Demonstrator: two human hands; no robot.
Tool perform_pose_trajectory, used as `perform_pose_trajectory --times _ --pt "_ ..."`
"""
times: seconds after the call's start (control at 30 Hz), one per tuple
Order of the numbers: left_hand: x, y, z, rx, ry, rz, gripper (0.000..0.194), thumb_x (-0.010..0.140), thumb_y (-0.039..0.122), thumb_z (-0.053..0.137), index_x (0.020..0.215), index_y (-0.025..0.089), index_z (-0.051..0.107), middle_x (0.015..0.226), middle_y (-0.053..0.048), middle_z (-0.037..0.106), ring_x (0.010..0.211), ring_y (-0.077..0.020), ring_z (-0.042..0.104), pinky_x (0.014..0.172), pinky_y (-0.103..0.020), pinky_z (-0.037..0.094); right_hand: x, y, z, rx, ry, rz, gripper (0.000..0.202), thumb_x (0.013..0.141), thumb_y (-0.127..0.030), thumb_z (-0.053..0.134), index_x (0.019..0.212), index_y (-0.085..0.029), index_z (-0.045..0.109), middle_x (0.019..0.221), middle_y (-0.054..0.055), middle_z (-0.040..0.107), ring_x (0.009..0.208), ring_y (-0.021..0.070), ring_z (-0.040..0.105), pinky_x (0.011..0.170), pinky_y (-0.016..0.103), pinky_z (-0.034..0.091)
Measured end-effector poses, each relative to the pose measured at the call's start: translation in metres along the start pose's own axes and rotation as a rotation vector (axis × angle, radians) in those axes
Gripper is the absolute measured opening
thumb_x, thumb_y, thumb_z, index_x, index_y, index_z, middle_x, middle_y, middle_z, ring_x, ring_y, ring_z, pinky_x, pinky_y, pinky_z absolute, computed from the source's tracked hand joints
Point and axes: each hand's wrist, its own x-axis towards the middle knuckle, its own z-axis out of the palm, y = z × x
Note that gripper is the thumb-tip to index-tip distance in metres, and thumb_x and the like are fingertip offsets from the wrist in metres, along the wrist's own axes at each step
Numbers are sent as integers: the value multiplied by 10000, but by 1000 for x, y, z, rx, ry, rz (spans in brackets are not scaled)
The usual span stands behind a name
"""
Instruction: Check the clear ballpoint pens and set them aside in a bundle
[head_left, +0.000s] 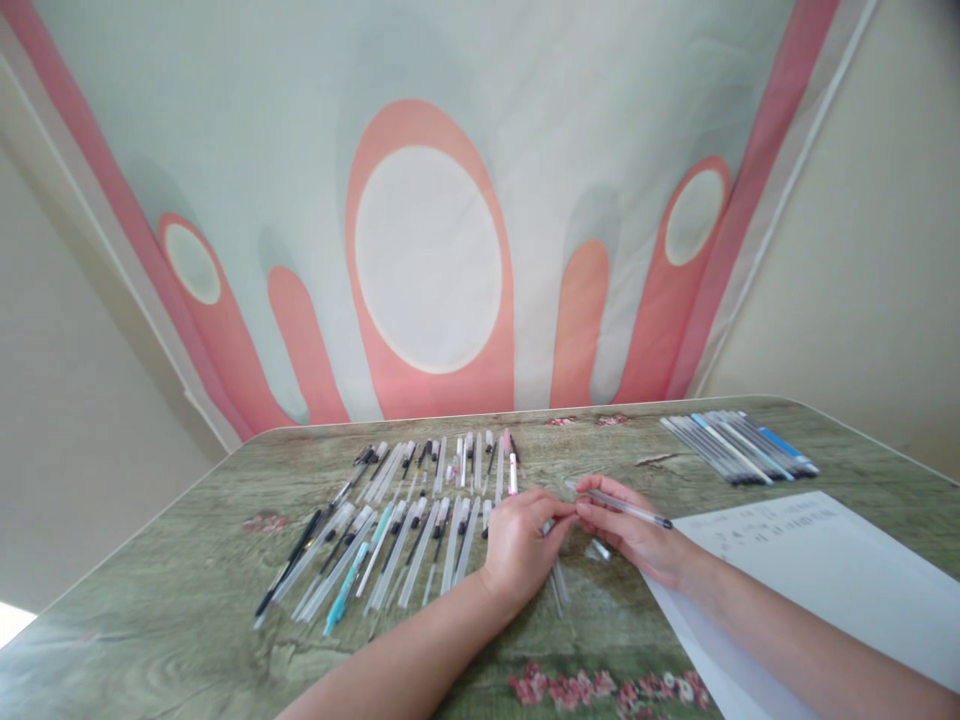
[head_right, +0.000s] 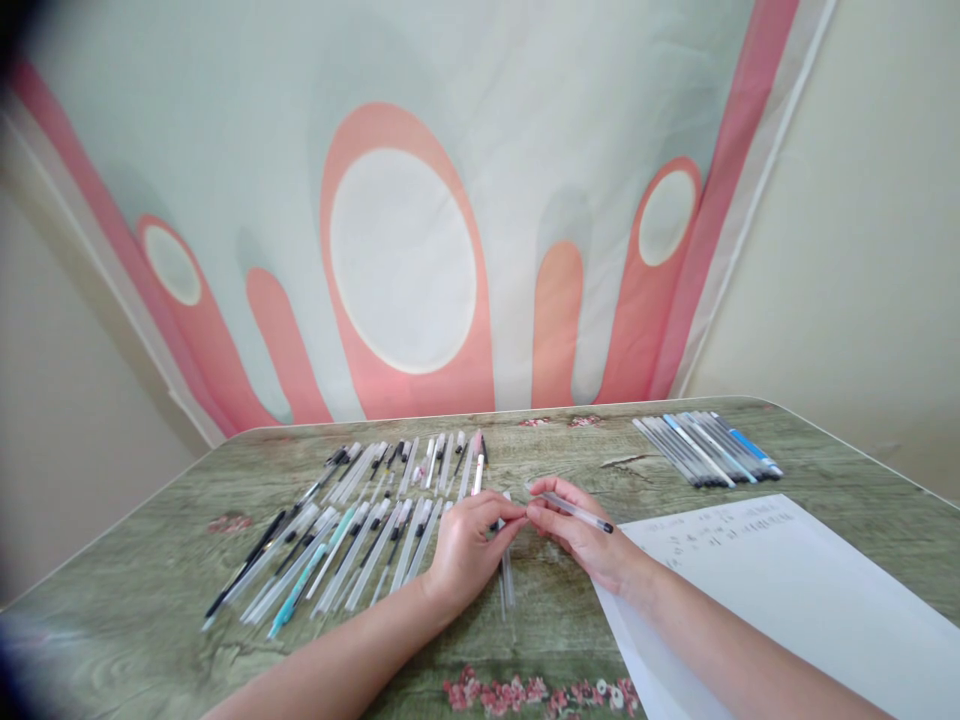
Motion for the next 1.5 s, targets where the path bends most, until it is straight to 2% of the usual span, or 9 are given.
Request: perform_pose_trajectory --times 0.33,0.63,0.9,1.1,1.17,1.27,1.33,1.43,1.5 --pt "0 0 -2 38 25 5 181 825 288 480 847 229 649 795 -24 638 750 -141 575 703 -242 436 4 6 -4 117 0 5 284 691 -232 694 934 -207 547 784 -12 623 707 95 568 699 226 438" --pt "0 -1 -3 -9 17 4 194 830 271 471 919 256 643 854 -23 633 777 -139 570 722 -239 425 1 2 -4 165 -16 16 248 712 -212 678 928 -198 558 826 11 654 681 80 578 659 196 447" --pt "-3 -1 -3 -17 -4 85 216 833 245 460 945 243 645 874 -37 640 788 -142 575 730 -238 411 3 4 -6 178 -39 20 215 731 -217 660 923 -206 563 765 -15 632 655 69 560 651 184 439" --pt "-3 0 -8 58 -31 190 242 834 222 449 978 243 642 893 -51 644 774 -146 570 709 -246 401 2 2 -6 177 -64 16 176 747 -236 642 901 -199 564 753 -6 626 645 74 547 630 185 430" --pt "-3 2 -9 47 -36 182 232 833 229 451 958 237 647 886 -54 643 771 -146 566 711 -251 401 2 2 -6 175 -67 18 176 742 -239 645 894 -196 568 757 -3 625 641 78 545 626 193 430" --pt "-1 6 -7 -105 -12 66 189 823 252 475 879 212 652 855 -53 635 766 -141 562 712 -251 407 3 3 -4 160 -58 14 183 736 -250 647 896 -194 578 746 -1 619 633 87 540 619 209 428" --pt "2 7 -3 -281 22 -87 160 802 287 513 804 188 638 794 -47 622 724 -134 556 660 -240 418 4 5 -3 142 -47 -5 193 764 -293 613 924 -189 585 745 10 616 634 97 538 609 223 425" --pt "9 5 1 -668 48 -371 194 762 350 562 755 157 582 666 -20 576 590 -111 526 517 -214 411 6 6 -3 74 -17 -74 283 830 -380 498 1023 -187 575 791 40 621 639 115 529 593 247 419" --pt "13 3 1 -940 53 -494 220 741 362 589 755 146 552 646 -5 554 549 -93 509 474 -196 404 5 4 -4 -45 30 -154 327 858 -406 430 1071 -198 565 826 48 615 641 122 519 600 264 419"
